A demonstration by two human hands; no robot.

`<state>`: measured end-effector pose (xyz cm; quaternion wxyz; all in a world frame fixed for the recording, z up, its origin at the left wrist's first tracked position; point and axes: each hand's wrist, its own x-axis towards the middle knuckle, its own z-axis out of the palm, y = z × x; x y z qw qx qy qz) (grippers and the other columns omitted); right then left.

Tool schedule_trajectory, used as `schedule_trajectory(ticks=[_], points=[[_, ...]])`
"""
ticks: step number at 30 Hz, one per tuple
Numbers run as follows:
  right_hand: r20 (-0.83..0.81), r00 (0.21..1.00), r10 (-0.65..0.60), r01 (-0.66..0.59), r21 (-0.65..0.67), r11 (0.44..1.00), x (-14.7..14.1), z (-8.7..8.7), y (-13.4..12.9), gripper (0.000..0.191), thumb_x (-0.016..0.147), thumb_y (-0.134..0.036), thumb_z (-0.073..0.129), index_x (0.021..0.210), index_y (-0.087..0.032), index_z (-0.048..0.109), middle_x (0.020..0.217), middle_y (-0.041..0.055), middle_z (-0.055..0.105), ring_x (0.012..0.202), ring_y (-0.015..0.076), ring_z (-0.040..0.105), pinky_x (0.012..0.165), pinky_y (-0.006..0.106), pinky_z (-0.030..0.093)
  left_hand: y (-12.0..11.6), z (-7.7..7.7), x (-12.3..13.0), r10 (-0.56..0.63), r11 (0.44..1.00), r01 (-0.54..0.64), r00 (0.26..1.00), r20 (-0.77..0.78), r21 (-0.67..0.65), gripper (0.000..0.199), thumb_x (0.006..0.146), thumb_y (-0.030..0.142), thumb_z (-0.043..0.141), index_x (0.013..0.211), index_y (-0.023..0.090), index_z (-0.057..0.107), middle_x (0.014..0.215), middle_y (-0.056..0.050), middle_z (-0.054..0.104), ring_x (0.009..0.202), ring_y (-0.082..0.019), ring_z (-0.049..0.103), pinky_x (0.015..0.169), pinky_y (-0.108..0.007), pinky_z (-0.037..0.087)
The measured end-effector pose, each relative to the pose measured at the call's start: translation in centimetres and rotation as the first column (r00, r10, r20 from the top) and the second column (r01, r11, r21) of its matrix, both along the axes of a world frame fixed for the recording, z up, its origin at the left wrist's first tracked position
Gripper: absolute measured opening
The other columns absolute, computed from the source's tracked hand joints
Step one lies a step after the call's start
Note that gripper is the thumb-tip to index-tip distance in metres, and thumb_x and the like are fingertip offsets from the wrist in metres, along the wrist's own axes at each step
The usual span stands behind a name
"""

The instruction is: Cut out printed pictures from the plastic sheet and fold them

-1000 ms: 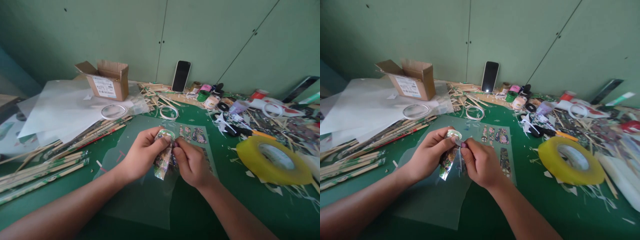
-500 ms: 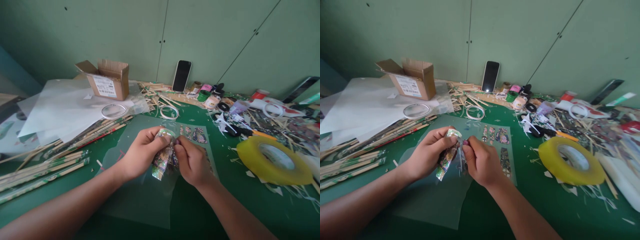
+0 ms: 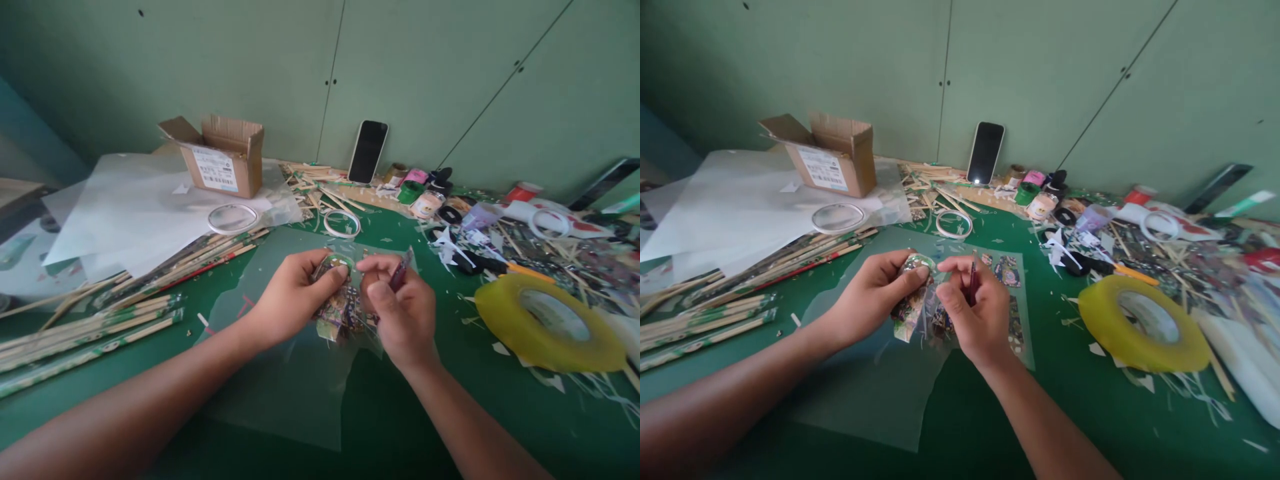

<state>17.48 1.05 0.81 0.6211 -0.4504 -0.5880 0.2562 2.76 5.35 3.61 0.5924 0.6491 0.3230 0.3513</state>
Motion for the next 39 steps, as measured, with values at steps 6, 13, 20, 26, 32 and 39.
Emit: schedule_trajectory(ticks=[6, 13, 20, 26, 32, 39], points=[[0.154, 0.982, -0.109, 0.117, -0.045, 0.992, -0.2, 0.7, 0.1, 0.013, 0.082, -0.030, 0.061, 0.074, -0.019, 0.061, 0.047, -0.0066, 0.045, 0.040, 0.0082, 0.040, 0.039, 0.021, 0.032, -0.2, -0.1, 0.0, 0.028, 0.991, -0.005, 0.984, -0.174, 0.131, 0.028, 0.086, 0.032, 0.052, 0.063, 0.017, 0.045, 0.056, 0.006, 0.037, 0.053, -0.008, 0.034, 0.049, -0.021, 0.027], [0.462, 0.870, -0.174, 0.123, 0.138, 0.983, 0.7, 0.6, 0.0, 0.020, 0.091, -0.028, 0.053, 0.073, -0.021, 0.054, 0.052, -0.0062, 0.043, 0.046, 0.0087, 0.042, 0.047, 0.022, 0.034, -0.2, 0.1, -0.1, 0.059, 0.975, 0.003, 0.961, -0.272, 0.223, 0.031, 0.086, 0.030, 0.049, 0.060, 0.018, 0.039, 0.055, 0.006, 0.035, 0.054, -0.008, 0.032, 0.051, -0.023, 0.025], [0.255, 0.954, -0.157, 0.153, 0.035, 0.988, 1.5, -0.1, 0.5, 0.023, 0.093, -0.031, 0.050, 0.072, -0.021, 0.053, 0.056, -0.0051, 0.042, 0.047, 0.0093, 0.038, 0.046, 0.023, 0.031, -0.2, 0.1, -0.1, -0.019, 1.000, 0.018, 0.998, -0.058, -0.025, 0.031, 0.086, 0.031, 0.052, 0.061, 0.018, 0.039, 0.055, 0.007, 0.034, 0.050, -0.006, 0.030, 0.047, -0.021, 0.025], [-0.026, 0.992, -0.120, 0.119, -0.030, 0.992, 2.9, -0.6, 1.1, 0.034, 0.091, -0.036, 0.054, 0.061, -0.020, 0.049, 0.050, -0.0063, 0.036, 0.043, 0.0078, 0.033, 0.042, 0.023, 0.027, 0.1, 0.0, -0.5, 0.001, 1.000, -0.001, 1.000, 0.015, -0.020, 0.031, 0.087, 0.034, 0.054, 0.064, 0.016, 0.045, 0.056, 0.006, 0.040, 0.050, -0.005, 0.036, 0.046, -0.019, 0.028], [0.258, 0.957, -0.134, 0.144, -0.019, 0.989, 1.9, -0.2, 0.8, 0.012, 0.086, -0.030, 0.061, 0.080, -0.021, 0.056, 0.054, -0.0080, 0.039, 0.047, 0.0081, 0.037, 0.046, 0.021, 0.030, 0.0, 0.0, -0.4, -0.017, 1.000, 0.018, 1.000, 0.015, -0.007, 0.031, 0.089, 0.035, 0.053, 0.066, 0.016, 0.046, 0.057, 0.006, 0.040, 0.051, -0.005, 0.035, 0.047, -0.018, 0.029], [0.337, 0.942, -0.006, 0.011, -0.015, 1.000, 1.8, -0.1, 0.1, 0.023, 0.093, -0.034, 0.047, 0.075, -0.022, 0.043, 0.059, -0.0067, 0.035, 0.049, 0.0081, 0.036, 0.047, 0.022, 0.030, -0.3, 0.3, -0.2, -0.024, 1.000, 0.024, 0.999, 0.048, -0.019, 0.024, 0.089, 0.030, 0.053, 0.070, 0.014, 0.054, 0.060, 0.004, 0.048, 0.054, -0.006, 0.042, 0.050, -0.017, 0.035]])
